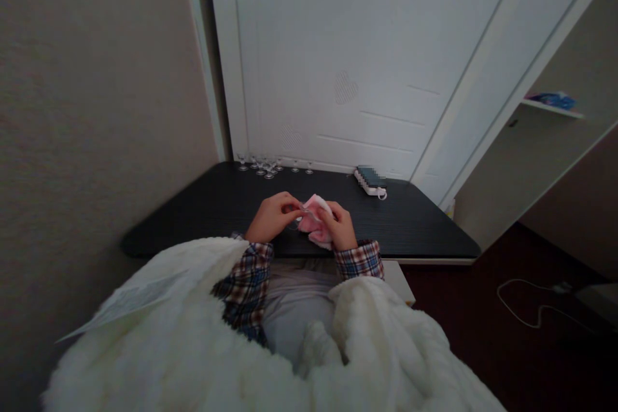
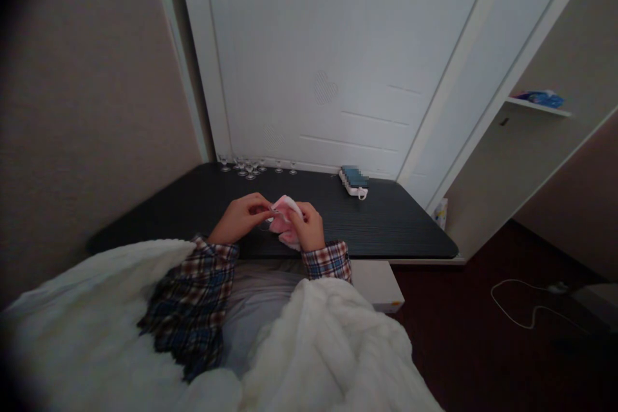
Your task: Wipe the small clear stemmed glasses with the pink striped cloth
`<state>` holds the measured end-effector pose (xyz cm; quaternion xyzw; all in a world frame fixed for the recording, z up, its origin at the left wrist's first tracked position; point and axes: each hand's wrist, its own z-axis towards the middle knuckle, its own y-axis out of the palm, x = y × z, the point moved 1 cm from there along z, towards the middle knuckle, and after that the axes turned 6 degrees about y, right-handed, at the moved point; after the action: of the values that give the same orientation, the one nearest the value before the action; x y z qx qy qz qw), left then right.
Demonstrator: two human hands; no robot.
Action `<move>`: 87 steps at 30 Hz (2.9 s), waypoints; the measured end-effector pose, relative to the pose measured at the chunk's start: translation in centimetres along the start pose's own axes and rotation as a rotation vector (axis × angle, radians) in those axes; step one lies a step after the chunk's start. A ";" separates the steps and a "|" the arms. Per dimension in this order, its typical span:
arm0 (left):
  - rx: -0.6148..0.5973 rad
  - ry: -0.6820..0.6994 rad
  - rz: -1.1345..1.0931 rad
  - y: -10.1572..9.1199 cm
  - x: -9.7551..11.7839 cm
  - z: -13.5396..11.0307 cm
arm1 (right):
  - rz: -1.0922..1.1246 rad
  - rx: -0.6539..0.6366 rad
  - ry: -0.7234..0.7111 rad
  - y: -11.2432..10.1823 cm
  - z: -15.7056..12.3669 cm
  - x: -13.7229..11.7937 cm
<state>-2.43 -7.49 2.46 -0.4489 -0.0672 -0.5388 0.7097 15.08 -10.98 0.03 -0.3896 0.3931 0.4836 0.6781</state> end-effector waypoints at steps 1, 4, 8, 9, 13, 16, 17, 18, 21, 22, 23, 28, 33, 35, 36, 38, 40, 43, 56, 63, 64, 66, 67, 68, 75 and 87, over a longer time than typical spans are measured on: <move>-0.001 0.001 0.002 0.0 0.0 0.0 | 0.000 -0.002 -0.001 0.0 0.0 0.0; 0.003 0.002 0.009 0.0 0.1 0.0 | 0.002 -0.002 0.008 0.0 0.0 0.0; 0.005 0.000 0.009 0.0 0.2 0.0 | 0.001 -0.003 0.010 0.0 0.0 -0.1; 0.004 0.000 0.011 0.0 0.2 0.0 | 0.003 -0.005 0.008 0.0 0.0 -0.1; 0.004 0.000 0.015 0.0 0.1 0.0 | -0.001 -0.007 0.010 -0.1 0.0 -0.1; 0.002 0.001 0.012 0.1 0.1 0.0 | -0.006 -0.009 0.032 0.0 0.0 0.0; -0.001 0.001 0.012 0.1 0.1 0.0 | -0.004 -0.008 0.038 0.0 0.0 0.1; -0.002 0.000 0.012 0.1 0.0 0.0 | -0.001 -0.007 0.039 0.0 -0.1 0.1; -0.002 -0.005 0.010 0.1 0.0 0.0 | 0.007 0.000 0.027 0.0 -0.1 0.1; 0.000 -0.006 0.008 0.1 0.0 0.0 | 0.009 0.001 0.025 0.0 -0.1 0.1; 0.000 -0.006 0.006 0.1 0.0 0.0 | 0.010 -0.001 0.025 0.0 -0.1 0.1; -0.001 -0.001 -0.004 0.1 -0.1 0.0 | 0.010 -0.011 0.027 0.0 0.0 0.1; 0.003 0.005 0.022 0.1 -0.2 0.0 | -0.012 -0.010 0.020 0.0 0.1 0.3; 0.005 0.010 0.030 0.1 -0.2 0.0 | -0.012 -0.008 0.021 0.0 0.1 0.4; 0.005 0.011 0.031 0.1 -0.2 0.0 | -0.012 -0.006 0.024 0.0 0.1 0.5; 0.006 0.012 0.026 0.1 -0.2 0.0 | -0.014 -0.007 0.030 0.0 0.2 0.6; 0.006 0.012 0.017 0.2 -0.3 0.0 | -0.021 -0.009 0.036 0.0 0.2 0.6; 0.003 0.010 0.018 0.2 -0.3 0.0 | -0.025 -0.007 0.043 0.0 0.2 0.6; -0.006 -0.004 0.021 0.2 -0.3 0.0 | -0.028 -0.004 0.036 0.0 0.3 0.8; -0.005 0.005 0.026 0.2 -0.4 0.0 | -0.039 -0.008 0.030 0.0 0.2 0.8; -0.002 0.004 0.025 0.2 -0.5 0.0 | -0.038 -0.009 0.028 0.0 0.2 0.8; -0.001 0.004 0.026 0.2 -0.4 0.0 | -0.037 -0.013 0.026 0.0 0.3 0.9; 0.000 0.006 0.026 0.2 -0.4 0.0 | -0.038 -0.012 0.026 0.0 0.3 0.9; 0.001 0.007 0.027 0.2 -0.3 0.0 | -0.038 -0.010 0.025 0.0 0.3 0.9; 0.000 0.000 0.017 0.1 -0.2 0.0 | -0.049 -0.003 0.037 0.0 0.2 0.7; -0.005 0.002 0.018 0.1 -0.1 0.0 | -0.050 -0.023 0.039 0.0 0.3 0.9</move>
<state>-2.41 -7.42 2.40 -0.4509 -0.0611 -0.5330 0.7134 15.33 -10.38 -0.72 -0.4165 0.3909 0.4633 0.6776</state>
